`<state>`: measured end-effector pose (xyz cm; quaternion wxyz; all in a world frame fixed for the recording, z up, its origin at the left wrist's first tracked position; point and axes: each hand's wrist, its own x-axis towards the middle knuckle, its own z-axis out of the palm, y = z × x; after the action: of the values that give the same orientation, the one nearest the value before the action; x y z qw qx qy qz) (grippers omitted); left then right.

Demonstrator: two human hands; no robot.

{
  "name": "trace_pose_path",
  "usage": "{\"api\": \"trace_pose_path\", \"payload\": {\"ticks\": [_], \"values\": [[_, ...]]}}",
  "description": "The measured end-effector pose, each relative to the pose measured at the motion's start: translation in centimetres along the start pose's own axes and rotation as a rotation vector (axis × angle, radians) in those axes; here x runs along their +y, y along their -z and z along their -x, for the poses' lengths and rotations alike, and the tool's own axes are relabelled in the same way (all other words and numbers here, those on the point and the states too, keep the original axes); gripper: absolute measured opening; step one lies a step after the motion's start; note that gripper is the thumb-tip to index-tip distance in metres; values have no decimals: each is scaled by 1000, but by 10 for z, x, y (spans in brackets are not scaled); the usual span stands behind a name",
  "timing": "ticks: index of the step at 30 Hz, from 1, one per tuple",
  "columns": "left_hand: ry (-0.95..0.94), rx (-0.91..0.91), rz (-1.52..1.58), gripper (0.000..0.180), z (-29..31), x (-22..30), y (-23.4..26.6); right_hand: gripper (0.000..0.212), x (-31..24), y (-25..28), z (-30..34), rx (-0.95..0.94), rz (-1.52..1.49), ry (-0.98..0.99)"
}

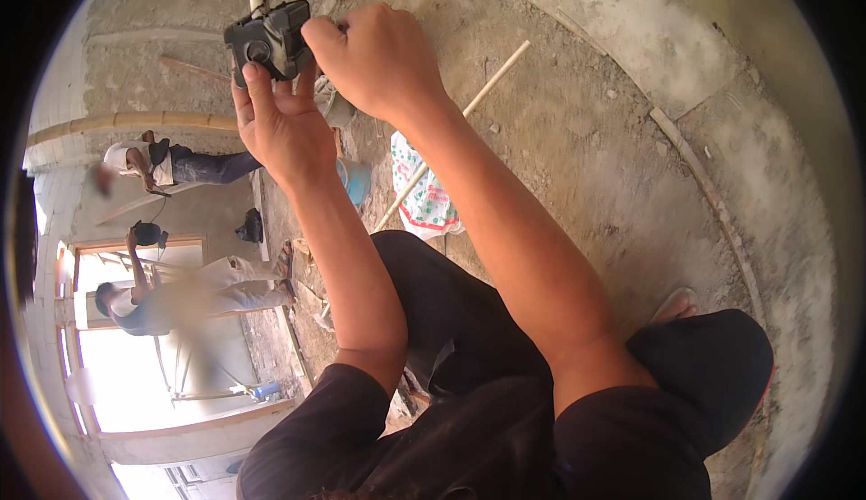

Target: The person assembles electrical junction boxes by joining them with a short section of conduit, using a lighter to heat the plastic components and then fitting them together by hand.

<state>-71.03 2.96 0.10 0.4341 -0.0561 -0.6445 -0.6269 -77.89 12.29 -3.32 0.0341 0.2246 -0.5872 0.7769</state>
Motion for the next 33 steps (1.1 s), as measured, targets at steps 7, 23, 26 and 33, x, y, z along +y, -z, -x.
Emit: {"api": "trace_pose_path", "payload": {"ticks": [7, 23, 26, 33], "values": [[-93, 33, -81, 28, 2, 1, -16, 43, -5, 4, -1, 64, 41, -8], [-127, 16, -98, 29, -6, -6, -19, 34, -1, 16, -8, 35, 123, 12], [-113, -2, -89, 28, -2, -7, -25, 41, 4, 24, -11, 38, 169, 263], [-71, -35, -98, 29, -5, -6, -20, 44, -8, 23, -12, -47, 100, 248]]}}
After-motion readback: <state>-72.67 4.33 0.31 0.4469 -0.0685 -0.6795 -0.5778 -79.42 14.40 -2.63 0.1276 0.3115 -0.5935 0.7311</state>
